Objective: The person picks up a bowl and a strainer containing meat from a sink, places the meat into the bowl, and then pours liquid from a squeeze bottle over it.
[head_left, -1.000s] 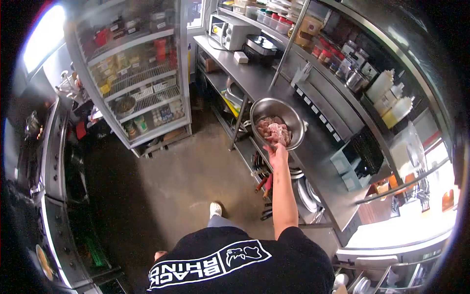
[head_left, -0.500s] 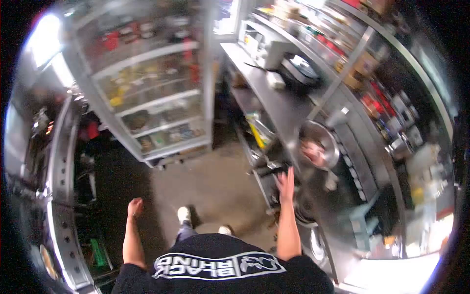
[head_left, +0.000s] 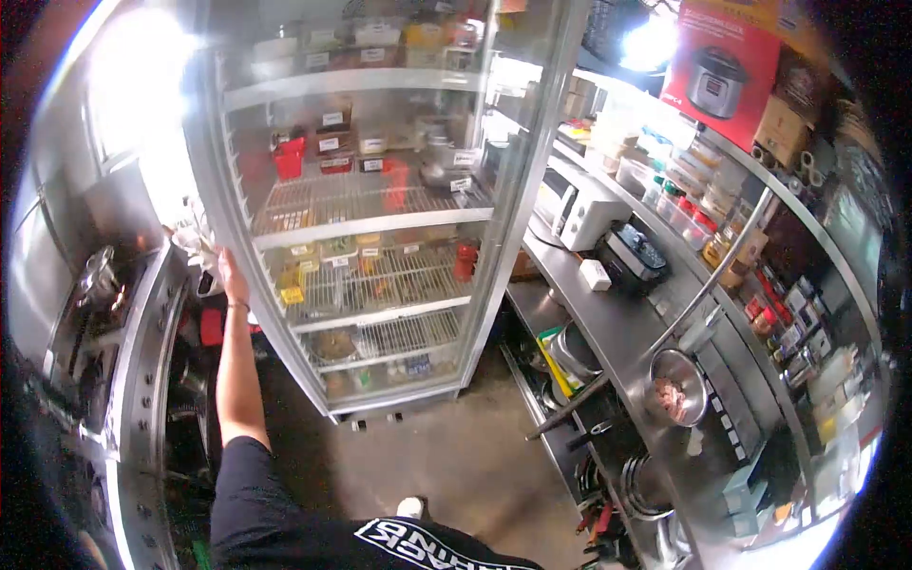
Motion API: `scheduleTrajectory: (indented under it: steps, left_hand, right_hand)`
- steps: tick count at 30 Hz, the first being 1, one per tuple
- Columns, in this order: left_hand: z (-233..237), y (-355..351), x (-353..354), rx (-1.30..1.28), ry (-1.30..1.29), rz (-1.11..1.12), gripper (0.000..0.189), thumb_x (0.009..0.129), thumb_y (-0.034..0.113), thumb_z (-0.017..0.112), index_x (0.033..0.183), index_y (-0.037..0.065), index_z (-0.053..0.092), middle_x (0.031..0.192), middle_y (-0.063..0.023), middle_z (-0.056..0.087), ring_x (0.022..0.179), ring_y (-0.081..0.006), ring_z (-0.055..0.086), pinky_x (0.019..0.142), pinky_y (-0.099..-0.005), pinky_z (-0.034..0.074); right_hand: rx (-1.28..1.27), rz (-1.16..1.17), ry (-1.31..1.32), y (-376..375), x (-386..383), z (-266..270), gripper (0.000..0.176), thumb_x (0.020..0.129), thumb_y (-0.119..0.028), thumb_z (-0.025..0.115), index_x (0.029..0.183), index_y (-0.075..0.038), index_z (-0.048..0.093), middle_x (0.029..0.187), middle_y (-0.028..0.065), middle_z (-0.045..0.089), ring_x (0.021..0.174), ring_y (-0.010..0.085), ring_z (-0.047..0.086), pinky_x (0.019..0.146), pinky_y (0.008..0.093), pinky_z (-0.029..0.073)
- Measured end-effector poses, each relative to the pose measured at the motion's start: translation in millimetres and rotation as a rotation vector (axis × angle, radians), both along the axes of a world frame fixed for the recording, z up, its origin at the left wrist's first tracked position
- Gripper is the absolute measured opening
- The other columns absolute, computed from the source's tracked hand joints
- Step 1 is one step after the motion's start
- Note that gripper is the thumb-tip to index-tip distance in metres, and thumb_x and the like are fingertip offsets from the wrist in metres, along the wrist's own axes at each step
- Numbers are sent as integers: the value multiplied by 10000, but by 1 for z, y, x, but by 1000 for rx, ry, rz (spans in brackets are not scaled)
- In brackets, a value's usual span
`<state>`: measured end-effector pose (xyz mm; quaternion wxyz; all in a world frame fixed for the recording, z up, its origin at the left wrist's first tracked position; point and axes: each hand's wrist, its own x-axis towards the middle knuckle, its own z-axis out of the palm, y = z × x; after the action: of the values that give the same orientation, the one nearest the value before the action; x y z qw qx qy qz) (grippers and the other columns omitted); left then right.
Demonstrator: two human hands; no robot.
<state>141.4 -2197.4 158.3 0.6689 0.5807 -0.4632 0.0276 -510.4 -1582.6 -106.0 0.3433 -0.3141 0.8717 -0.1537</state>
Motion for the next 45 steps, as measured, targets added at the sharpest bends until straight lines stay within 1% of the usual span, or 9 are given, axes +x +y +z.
scheduleTrajectory:
  steps: [8, 21, 28, 31, 33, 36, 38, 40, 45]
  left_hand:
    - [23, 19, -34, -127, 69, 0, 602, 856, 530, 376, 1015, -27, 536, 883, -139, 556, 840, -234, 506, 801, -339, 362]
    - [35, 123, -51, 43, 224, -213, 563, 805, 530, 490, 939, -13, 560, 812, -48, 557, 770, -135, 499, 726, -255, 381]
    - [13, 239, -82, -118, 399, -785, 426, 918, 338, 355, 703, 17, 535, 591, -7, 483, 519, -79, 415, 530, -221, 345]
    - [84, 233, -123, -56, 392, -789, 267, 889, 221, 461, 724, 20, 521, 624, 10, 457, 571, -62, 392, 512, -211, 315]
    - [120, 200, -145, -22, 312, -821, 192, 861, 163, 515, 736, 18, 518, 619, 33, 444, 567, -47, 369, 498, -200, 293]
    - [187, 146, -184, -60, -35, -885, 199, 839, 205, 542, 851, 8, 565, 631, -21, 537, 581, -73, 471, 532, -221, 380]
    - [228, 96, -216, -180, -187, -835, 209, 809, 209, 565, 881, 13, 579, 687, -103, 599, 632, -172, 576, 570, -292, 434]
    - [272, 38, -242, -366, -344, -715, 215, 794, 216, 566, 890, 25, 590, 735, -129, 616, 657, -240, 598, 591, -333, 453]
    - [407, -80, -303, -408, -402, -567, 283, 802, 318, 507, 931, 75, 574, 858, -143, 623, 798, -306, 597, 727, -376, 457]
  right_hand:
    - [-206, -28, 126, 5, 49, -29, 253, 759, -184, 553, 956, -29, 582, 745, 151, 607, 693, 257, 584, 591, 366, 446]
    - [-409, -114, -252, 45, 227, -46, 246, 816, -192, 553, 1021, -56, 573, 820, 73, 623, 701, 126, 587, 630, 263, 471]
    - [-511, 44, -185, -8, 267, 107, 323, 788, -181, 587, 1082, -57, 536, 986, 77, 586, 833, 165, 582, 703, 284, 470]
    - [-877, 122, -253, -49, 278, 174, 515, 746, -198, 641, 1202, -65, 441, 1072, 81, 549, 926, 170, 552, 723, 301, 468]
    - [-873, 288, -162, -78, 281, 205, 710, 709, -206, 686, 1293, -67, 307, 1358, 108, 283, 1196, 251, 363, 849, 380, 417]
    - [-1029, 286, 275, -113, 284, 209, 839, 668, -188, 712, 1332, -99, 207, 1149, 126, 485, 1066, 210, 461, 793, 305, 442]
    - [-552, -177, -347, -103, 272, 177, 872, 657, -156, 719, 1339, -107, 178, 1198, 142, 445, 1106, 225, 416, 849, 336, 417]
    - [-1446, -422, -400, -125, 247, 136, 818, 660, -139, 717, 1322, -107, 236, 1186, 112, 456, 1093, 224, 426, 863, 347, 411]
    - [-1544, -645, -106, -118, 176, 103, 563, 721, -125, 658, 1214, -97, 388, 1137, 73, 476, 1092, 223, 425, 872, 378, 405]
